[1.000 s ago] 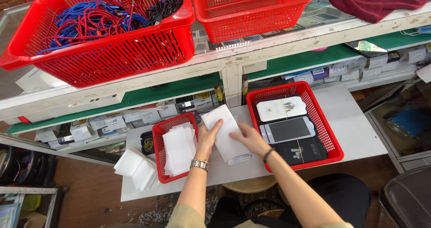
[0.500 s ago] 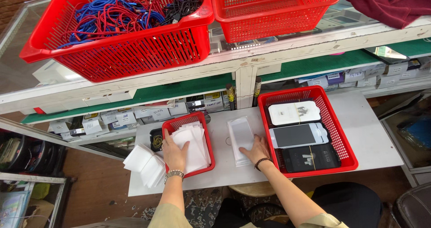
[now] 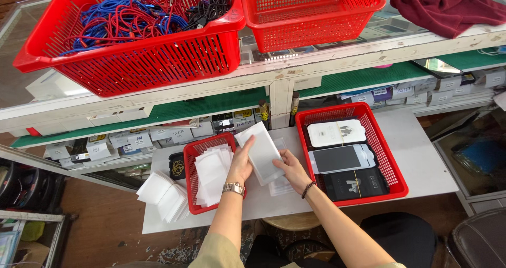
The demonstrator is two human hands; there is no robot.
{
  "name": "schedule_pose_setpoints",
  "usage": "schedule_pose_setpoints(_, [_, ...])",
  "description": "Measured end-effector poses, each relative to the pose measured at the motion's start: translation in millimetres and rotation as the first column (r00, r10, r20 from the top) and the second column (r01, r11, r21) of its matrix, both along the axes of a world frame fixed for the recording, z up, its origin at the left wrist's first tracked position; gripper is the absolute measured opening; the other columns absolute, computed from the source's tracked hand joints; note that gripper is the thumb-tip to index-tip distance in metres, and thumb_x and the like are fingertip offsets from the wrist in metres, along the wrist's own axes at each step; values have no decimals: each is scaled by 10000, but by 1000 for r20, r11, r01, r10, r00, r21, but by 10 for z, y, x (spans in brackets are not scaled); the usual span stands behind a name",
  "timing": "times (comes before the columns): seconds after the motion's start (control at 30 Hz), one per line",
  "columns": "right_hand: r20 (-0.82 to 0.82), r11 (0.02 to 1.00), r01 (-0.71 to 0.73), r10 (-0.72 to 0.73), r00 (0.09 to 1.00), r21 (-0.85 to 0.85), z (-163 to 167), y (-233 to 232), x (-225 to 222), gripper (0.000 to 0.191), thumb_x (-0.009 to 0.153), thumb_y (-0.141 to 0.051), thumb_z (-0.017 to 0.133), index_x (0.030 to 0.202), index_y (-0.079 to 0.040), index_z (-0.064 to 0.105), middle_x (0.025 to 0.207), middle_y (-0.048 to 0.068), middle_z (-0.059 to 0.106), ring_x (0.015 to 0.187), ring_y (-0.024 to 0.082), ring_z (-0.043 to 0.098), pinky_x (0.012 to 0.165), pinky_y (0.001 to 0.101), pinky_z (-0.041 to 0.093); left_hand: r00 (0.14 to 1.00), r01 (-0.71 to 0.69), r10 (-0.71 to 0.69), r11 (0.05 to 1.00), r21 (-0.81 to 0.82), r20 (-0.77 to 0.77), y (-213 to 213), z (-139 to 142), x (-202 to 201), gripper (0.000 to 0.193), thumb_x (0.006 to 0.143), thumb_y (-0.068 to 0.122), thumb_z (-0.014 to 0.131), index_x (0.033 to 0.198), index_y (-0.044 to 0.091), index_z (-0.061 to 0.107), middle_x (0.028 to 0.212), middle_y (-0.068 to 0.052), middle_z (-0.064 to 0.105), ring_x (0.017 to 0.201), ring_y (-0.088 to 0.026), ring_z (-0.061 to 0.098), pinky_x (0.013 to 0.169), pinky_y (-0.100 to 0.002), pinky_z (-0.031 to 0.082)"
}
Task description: The person wraps smartphones in white paper sleeves one at a time, placing each wrapped phone into a red basket. They then arrange phone cases and boxed phones into red baskets, aligning the items into neat stacks.
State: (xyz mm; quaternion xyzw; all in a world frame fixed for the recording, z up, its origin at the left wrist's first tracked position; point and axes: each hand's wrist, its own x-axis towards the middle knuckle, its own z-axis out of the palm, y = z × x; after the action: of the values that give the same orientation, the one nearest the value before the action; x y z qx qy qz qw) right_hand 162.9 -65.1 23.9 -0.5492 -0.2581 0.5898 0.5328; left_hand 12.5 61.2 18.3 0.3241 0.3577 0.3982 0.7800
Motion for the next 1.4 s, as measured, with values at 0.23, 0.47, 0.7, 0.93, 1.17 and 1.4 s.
schedule_pose_setpoints(0.23, [-16, 998, 53, -53, 998, 22, -61, -189, 104, 295, 1006, -229, 615, 1221, -27, 620, 1092, 75, 697, 977, 144, 658, 797, 321, 558, 956, 253, -232, 962, 100, -182, -198, -29, 328, 352, 887, 195, 775, 1174, -3, 728, 1105, -92, 770, 983, -163, 729, 864, -322, 570])
schedule_pose_setpoints(0.47, [470, 899, 67, -289, 834, 433, 329, -117, 531, 442, 967, -261, 656, 1311, -4, 546, 1171, 57, 645, 1046, 144, 648, 872, 308, 545, 854, 449, -333, 860, 243, -400, -336, 216, 384, 337, 890, 240, 775, 1148, 24, 759, 1074, -67, 790, 943, -131, 731, 855, -291, 573])
schedule_pose_setpoints(0.7, [539, 943, 184, -311, 783, 278, 669, -14, 1365, 240, 982, -244, 654, 1111, -47, 701, 956, 49, 712, 886, 126, 638, 791, 300, 524, 584, 767, -527, 607, 207, -617, -379, 315, 413, 381, 864, 309, 767, 1162, 72, 753, 1078, -62, 789, 936, -129, 725, 867, -306, 558])
schedule_pose_setpoints(0.93, [637, 722, 661, -610, 471, 202, 137, -795, 1844, 241, 1044, -68, 498, 1233, -125, 635, 975, 133, 680, 838, 199, 598, 781, 351, 489, 613, 248, 56, 933, 260, -788, 78, 79, -615, 385, 815, 325, 788, 1053, 25, 752, 1011, -151, 805, 875, -256, 784, 785, -366, 619])
schedule_pose_setpoints(1.17, [965, 792, 596, -239, 103, 132, -116, -907, 1535, 349, 888, -215, 755, 1203, -131, 628, 1291, 180, 557, 1241, 384, 485, 1018, 550, 398, 76, 175, 407, 893, 414, -910, 35, 128, -1295, 944, 825, 328, 841, 1603, 115, 349, 1174, -237, 724, 1099, -409, 681, 954, -478, 525])
schedule_pose_setpoints(1.4, [889, 845, 338, -456, 51, 414, 87, -559, 878, 426, 871, -97, 718, 1277, -68, 589, 1342, 215, 545, 1296, 399, 474, 1088, 524, 402, -56, 453, 703, 651, 609, -710, -171, 316, -874, 1121, 682, 285, 881, 1604, 177, 251, 1670, -203, 229, 1542, -411, 148, 1228, -586, 162])
